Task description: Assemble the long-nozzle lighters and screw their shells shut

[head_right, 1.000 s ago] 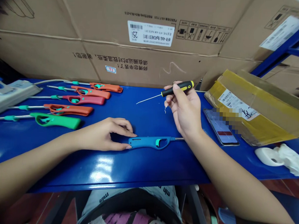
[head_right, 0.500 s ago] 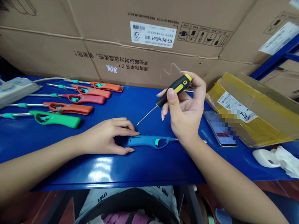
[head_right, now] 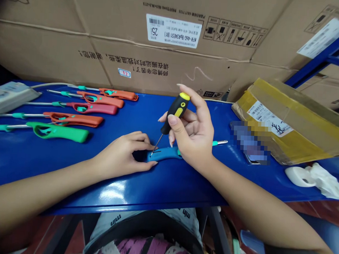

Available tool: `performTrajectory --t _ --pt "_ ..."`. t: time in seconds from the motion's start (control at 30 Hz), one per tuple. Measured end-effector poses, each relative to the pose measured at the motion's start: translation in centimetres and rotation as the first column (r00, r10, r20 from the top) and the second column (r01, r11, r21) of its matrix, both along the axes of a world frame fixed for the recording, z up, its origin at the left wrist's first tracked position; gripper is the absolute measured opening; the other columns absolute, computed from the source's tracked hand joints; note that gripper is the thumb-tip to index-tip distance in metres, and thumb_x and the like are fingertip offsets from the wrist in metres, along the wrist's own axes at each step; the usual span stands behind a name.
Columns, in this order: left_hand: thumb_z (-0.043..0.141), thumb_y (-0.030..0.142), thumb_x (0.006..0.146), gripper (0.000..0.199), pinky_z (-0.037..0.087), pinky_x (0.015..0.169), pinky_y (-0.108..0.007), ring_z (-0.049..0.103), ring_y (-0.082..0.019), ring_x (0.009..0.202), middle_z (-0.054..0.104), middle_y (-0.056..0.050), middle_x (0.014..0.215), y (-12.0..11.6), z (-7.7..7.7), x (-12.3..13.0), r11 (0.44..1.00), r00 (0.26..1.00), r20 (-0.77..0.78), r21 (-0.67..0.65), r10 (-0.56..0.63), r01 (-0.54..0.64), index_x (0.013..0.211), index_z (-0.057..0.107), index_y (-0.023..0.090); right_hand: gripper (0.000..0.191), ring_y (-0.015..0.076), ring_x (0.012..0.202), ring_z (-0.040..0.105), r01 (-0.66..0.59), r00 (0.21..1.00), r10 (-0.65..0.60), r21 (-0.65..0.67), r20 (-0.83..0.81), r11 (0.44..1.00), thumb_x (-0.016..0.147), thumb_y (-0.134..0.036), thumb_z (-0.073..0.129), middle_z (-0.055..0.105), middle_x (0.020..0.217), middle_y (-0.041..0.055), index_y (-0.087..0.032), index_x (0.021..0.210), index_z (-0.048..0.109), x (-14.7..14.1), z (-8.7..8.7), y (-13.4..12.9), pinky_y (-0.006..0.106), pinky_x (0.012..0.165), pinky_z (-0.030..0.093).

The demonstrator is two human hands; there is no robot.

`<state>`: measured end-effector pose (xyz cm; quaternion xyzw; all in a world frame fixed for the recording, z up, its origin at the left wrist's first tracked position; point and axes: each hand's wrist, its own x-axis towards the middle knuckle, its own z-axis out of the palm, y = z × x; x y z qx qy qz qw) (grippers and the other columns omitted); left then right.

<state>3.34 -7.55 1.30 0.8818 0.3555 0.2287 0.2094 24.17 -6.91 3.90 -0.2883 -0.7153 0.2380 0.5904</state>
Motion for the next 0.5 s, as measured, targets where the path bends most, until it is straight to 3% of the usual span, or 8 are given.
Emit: performTrajectory --t 0.33,0.5 --pt "0.079 0.038 0.083 0.031 0.054 0.084 -0.037 0.063 -0.021 0.09 0.067 -0.003 0.091 -0.11 -0.05 -0.08 1.0 1.0 0.009 -0.023 0.001 -0.001 0.107 0.079 0.018 0.052 0.0123 0.065 0.07 -0.011 0.994 0.009 0.012 0.11 1.0 0.105 -0.048 0.044 0.07 0.124 0.0076 -0.039 0.153 0.027 -0.83 -0.64 -0.67 0.024 0.044 0.055" --pt "0.079 0.038 0.083 0.033 0.054 0.084 -0.037 0.065 -0.021 0.091 0.068 -0.004 0.093 0.02 -0.19 0.0 0.999 1.0 0.014 -0.033 0.005 -0.004 0.109 0.079 0.018 0.049 0.0151 0.075 0.073 -0.01 0.995 0.005 0.047 0.096 0.999 0.104 -0.046 0.048 0.069 0.125 0.009 -0.037 0.15 0.033 -0.75 -0.47 -0.68 0.027 0.051 0.06"
